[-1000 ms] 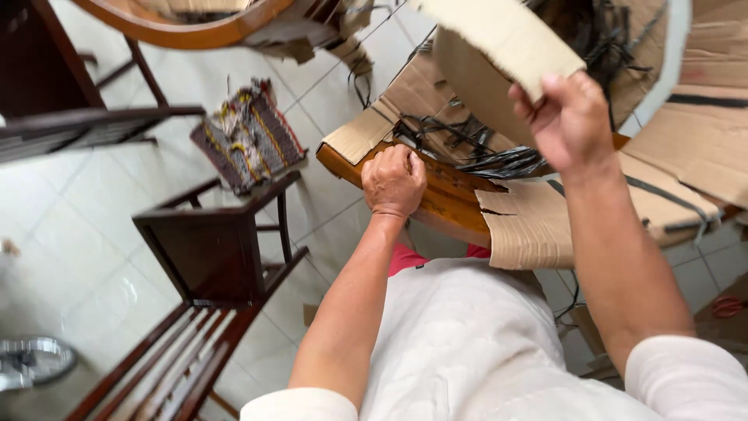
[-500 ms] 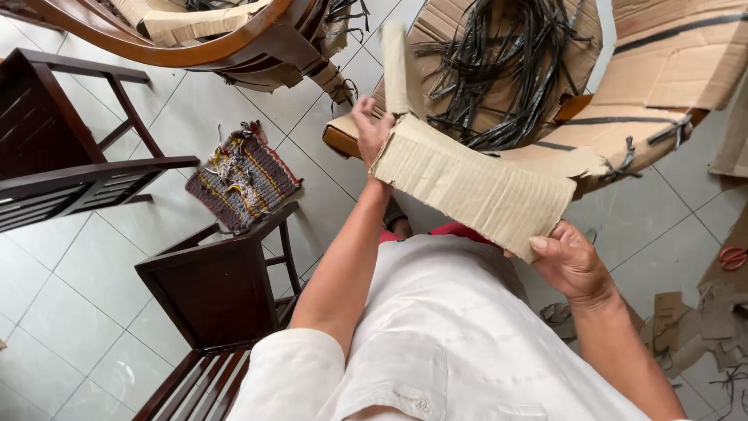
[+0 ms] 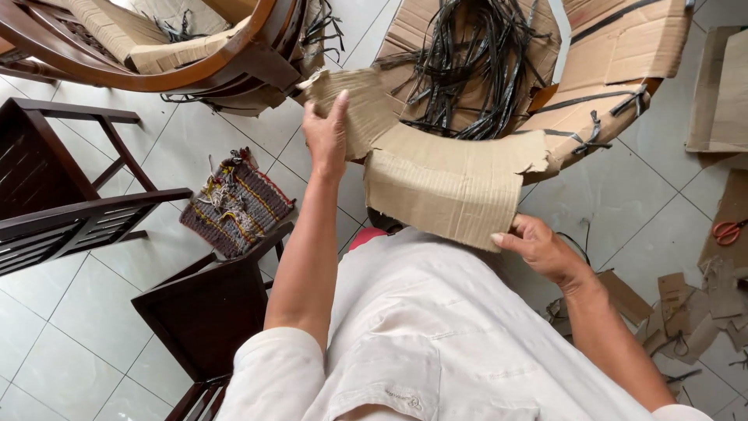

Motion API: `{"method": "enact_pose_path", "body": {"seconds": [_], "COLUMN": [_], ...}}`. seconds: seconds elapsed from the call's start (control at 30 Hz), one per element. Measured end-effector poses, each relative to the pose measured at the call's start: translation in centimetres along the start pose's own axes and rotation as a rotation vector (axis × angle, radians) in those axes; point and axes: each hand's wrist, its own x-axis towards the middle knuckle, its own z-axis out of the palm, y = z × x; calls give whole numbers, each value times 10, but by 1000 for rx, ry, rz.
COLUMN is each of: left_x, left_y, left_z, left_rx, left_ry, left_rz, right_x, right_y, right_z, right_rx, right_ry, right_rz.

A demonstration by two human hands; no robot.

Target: Wrapping curved wooden chair sections with protective cardboard and securing them with plastic ties using a pulling hook.

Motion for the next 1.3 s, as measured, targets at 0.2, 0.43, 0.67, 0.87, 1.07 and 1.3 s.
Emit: {"method": "enact_pose_path", "body": {"seconds": [0.2, 0.43, 0.67, 0.87, 1.07, 1.3], "left_x": [-59, -64, -91, -95, -75, -66], "left_y": [-17, -105, -36, -34, -100, -127], "left_z": [-48, -72, -29, 33, 56, 56], "left_rx": [-61, 344, 726, 1202, 1426, 1441], "left_ry": [201, 264, 39, -860, -799, -685], "left_rz": [56, -171, 595, 547, 790, 937], "right_x": [5, 45, 73, 82, 62, 51], "right_y": [-1, 51, 82, 75, 41, 5], "right_z": [3, -16, -32, -25, -31, -36], "right_rx": [-324, -457, -600, -661, -723, -1064], "right_ry": [207, 454, 550, 576, 601, 653], "right_rz": [-13, -57, -48, 37, 156, -641]}}
